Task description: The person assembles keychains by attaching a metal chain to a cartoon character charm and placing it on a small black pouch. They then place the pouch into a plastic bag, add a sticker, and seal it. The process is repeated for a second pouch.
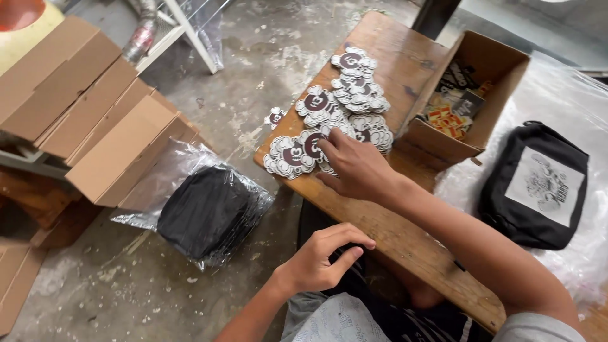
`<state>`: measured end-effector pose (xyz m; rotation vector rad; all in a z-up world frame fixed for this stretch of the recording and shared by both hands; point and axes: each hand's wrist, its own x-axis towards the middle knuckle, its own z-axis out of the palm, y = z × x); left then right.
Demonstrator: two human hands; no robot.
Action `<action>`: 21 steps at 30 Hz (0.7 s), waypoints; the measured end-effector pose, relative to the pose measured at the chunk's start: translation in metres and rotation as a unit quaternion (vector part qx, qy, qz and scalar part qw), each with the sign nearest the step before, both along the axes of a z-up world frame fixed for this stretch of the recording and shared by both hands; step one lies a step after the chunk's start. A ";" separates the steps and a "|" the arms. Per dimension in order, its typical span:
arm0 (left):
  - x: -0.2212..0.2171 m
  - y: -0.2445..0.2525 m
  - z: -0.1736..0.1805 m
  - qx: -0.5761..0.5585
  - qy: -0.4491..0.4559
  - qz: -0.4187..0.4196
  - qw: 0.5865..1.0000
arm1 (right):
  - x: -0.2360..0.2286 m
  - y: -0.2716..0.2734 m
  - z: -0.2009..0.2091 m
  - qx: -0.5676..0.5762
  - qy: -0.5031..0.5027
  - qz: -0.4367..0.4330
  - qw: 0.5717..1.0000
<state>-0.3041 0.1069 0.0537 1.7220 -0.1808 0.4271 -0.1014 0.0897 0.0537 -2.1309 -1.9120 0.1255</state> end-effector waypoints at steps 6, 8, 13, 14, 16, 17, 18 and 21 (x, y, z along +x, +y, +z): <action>-0.004 0.003 -0.005 -0.005 -0.017 0.017 1.000 | 0.013 0.046 0.013 -0.157 -0.084 -0.003 0.984; -0.004 0.005 -0.003 -0.005 -0.012 0.027 1.000 | 0.021 0.050 0.012 -0.193 -0.069 0.012 0.979; 0.004 0.003 -0.003 -0.007 -0.012 0.048 0.999 | 0.032 0.040 0.001 -0.129 -0.021 0.022 0.991; 0.007 0.002 -0.001 -0.008 -0.015 0.060 0.998 | 0.034 0.035 0.001 -0.083 0.003 0.023 0.996; 0.015 -0.001 0.005 0.004 -0.028 0.100 0.995 | 0.035 0.017 0.007 -0.055 0.052 0.004 0.997; 0.019 -0.004 0.008 0.012 -0.040 0.145 0.989 | 0.035 0.005 0.009 -0.031 0.101 -0.011 0.994; 0.024 -0.005 0.004 0.013 -0.041 0.137 0.990 | 0.031 -0.012 0.021 -0.029 0.101 -0.018 0.994; 0.044 -0.010 -0.005 0.040 -0.057 0.244 0.967 | 0.021 -0.069 0.047 0.059 0.234 -0.091 0.966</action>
